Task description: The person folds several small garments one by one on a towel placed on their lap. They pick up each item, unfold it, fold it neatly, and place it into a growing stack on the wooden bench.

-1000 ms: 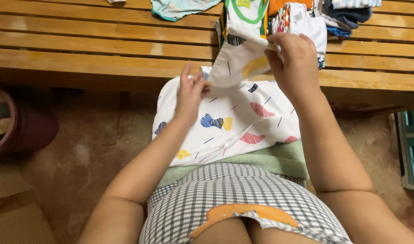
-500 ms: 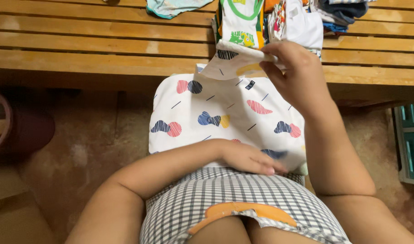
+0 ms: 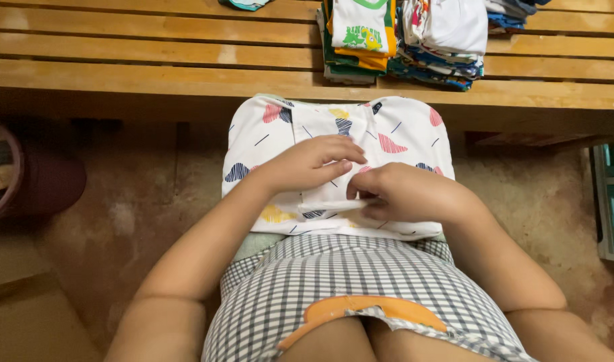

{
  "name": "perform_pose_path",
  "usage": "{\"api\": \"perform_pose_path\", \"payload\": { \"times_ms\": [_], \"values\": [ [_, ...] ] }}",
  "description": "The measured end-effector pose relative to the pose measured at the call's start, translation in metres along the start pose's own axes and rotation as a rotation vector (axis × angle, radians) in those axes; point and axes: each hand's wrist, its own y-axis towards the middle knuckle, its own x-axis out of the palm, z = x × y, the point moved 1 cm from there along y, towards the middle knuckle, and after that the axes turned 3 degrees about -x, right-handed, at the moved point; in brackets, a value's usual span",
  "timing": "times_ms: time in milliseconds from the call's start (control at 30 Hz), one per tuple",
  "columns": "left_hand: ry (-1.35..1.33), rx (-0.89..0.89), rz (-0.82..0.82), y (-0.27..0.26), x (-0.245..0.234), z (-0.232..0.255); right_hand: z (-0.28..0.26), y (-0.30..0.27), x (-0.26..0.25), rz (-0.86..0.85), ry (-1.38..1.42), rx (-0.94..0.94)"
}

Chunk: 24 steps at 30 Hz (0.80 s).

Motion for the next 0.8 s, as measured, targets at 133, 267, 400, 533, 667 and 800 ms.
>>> {"api": "perform_pose_path", "payload": {
  "times_ms": [133,267,400,533,667,800],
  "values": [
    [0.520,0.207,0.047,0.000,0.019,-0.048,0.005,0.006,-0.010,0.065,-0.063,-0.014],
    [0.029,-0.094,-0.029,-0.019,0.013,-0.064,0.014,0.003,-0.012,0.128,-0.075,0.116],
    [-0.633,-0.334,0.044,-0.040,0.001,-0.048,0.021,0.007,-0.005,0.050,0.049,0.089],
    [-0.679,-0.450,-0.035,-0.053,0.012,-0.027,0.028,0.013,0.000,-0.007,0.093,0.035],
    [-0.308,-0.304,-0.012,-0.053,0.021,-0.012,0.034,0.015,0.000,-0.025,0.057,0.157],
    [-0.123,-0.490,0.045,-0.056,0.015,-0.012,0.037,0.010,0.004,0.068,0.133,0.146]
  ]
}}
